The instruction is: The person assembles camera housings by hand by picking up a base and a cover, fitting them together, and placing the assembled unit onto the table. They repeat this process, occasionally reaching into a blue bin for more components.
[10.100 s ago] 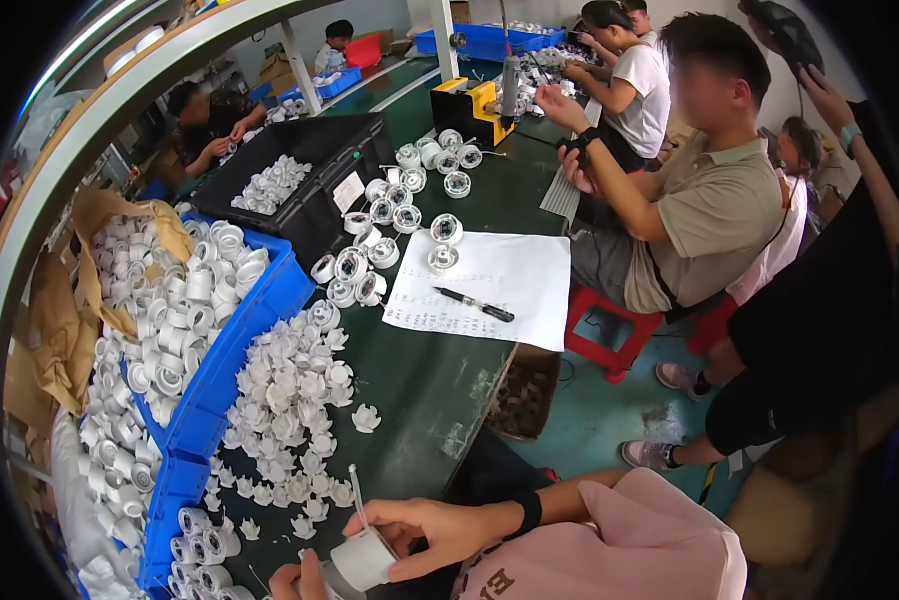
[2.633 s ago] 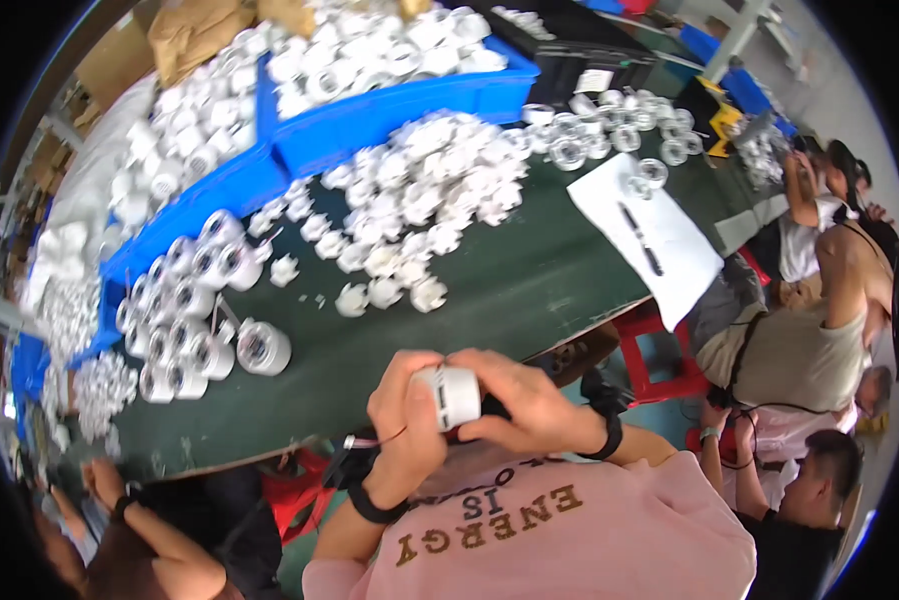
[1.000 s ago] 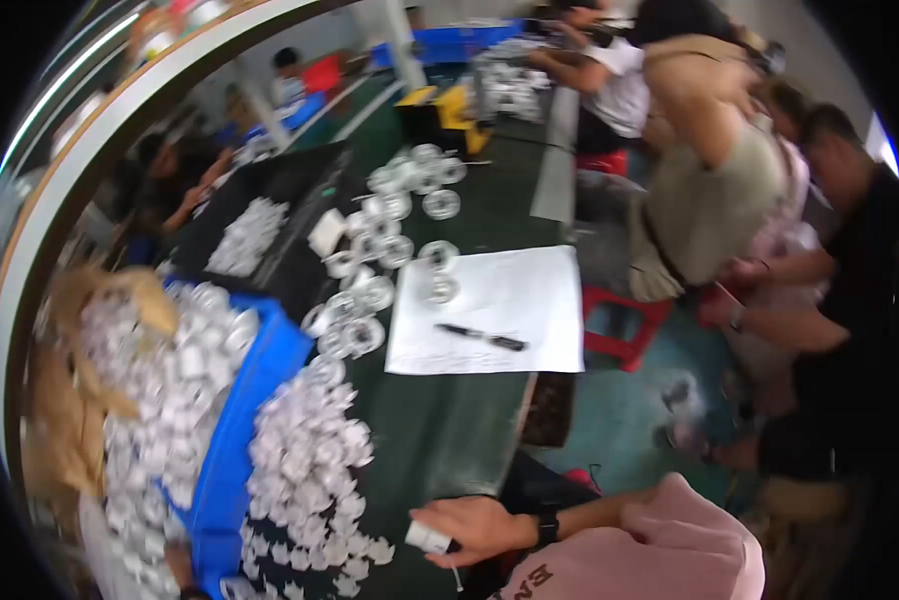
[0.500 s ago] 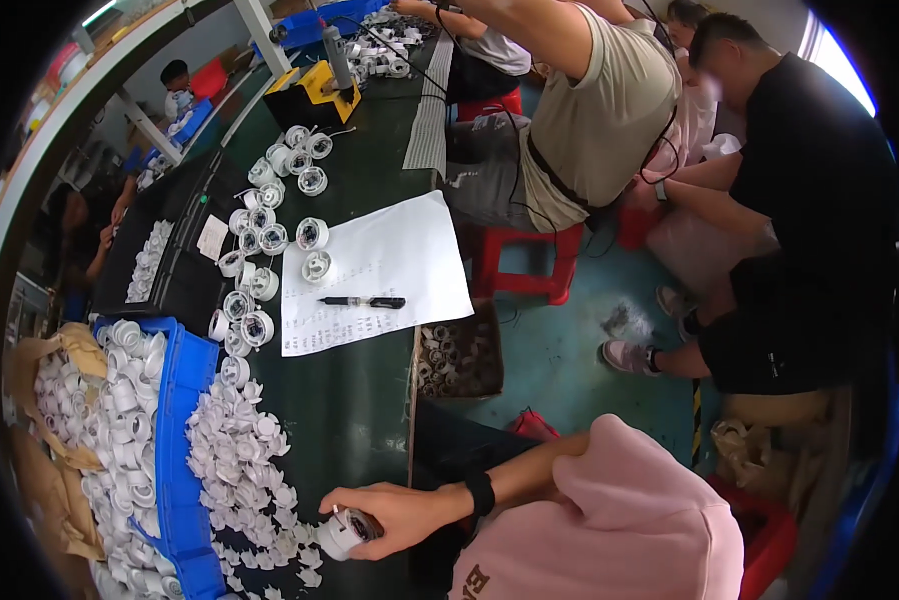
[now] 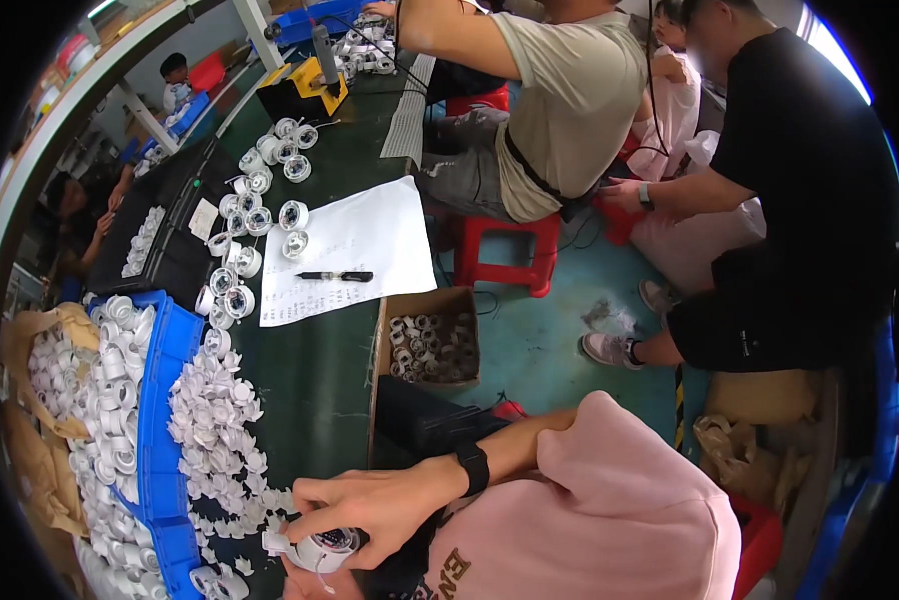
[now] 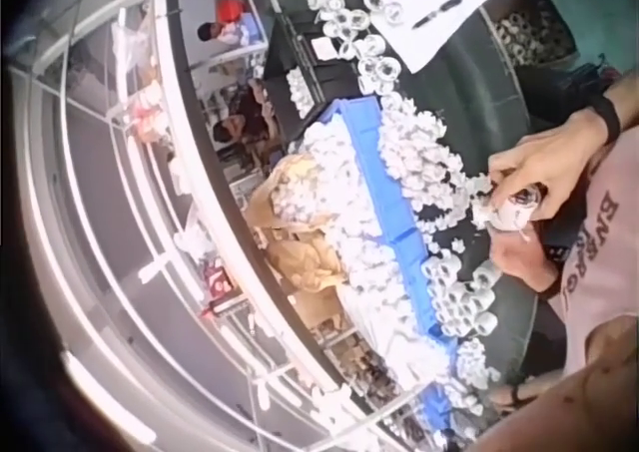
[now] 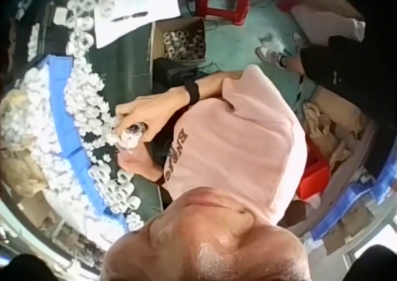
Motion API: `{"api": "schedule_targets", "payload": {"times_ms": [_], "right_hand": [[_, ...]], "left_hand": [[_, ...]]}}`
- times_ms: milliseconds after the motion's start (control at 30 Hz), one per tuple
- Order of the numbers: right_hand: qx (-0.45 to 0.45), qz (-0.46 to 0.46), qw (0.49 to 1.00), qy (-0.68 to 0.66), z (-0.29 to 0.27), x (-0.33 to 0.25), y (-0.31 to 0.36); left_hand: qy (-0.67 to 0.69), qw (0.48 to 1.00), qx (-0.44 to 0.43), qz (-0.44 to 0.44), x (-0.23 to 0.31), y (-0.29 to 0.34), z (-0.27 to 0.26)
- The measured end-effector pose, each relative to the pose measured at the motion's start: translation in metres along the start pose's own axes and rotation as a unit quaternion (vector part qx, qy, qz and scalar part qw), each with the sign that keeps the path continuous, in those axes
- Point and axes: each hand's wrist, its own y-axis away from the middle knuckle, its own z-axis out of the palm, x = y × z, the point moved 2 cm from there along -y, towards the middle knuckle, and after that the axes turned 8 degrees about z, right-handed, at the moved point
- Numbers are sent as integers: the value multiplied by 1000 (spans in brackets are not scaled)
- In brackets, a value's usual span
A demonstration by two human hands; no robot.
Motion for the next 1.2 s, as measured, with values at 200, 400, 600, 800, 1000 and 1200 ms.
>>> {"api": "schedule_targets", "payload": {"times_ms": [200, 400, 600, 800, 1000, 1200], "right_hand": [[-43, -5, 995, 95, 7, -11, 12], [-30, -16, 998, 55, 21, -2, 14], [-80, 33, 996, 17, 17, -10, 22], [-82, 28, 995, 43, 29, -3, 22], [-16, 7, 986, 164, 16, -16, 19], [-55, 23, 987, 146, 24, -10, 11]], "left_hand": [[396, 915, 66, 23, -16, 7, 25], [115, 978, 118, 127, -18, 19, 13], [370, 916, 145, 63, -17, 20, 13], [500, 836, 207, -89, 9, 19, 16], [227, 951, 208, 40, 7, 14, 20], [307, 916, 227, 128, -1, 24, 16]]}}
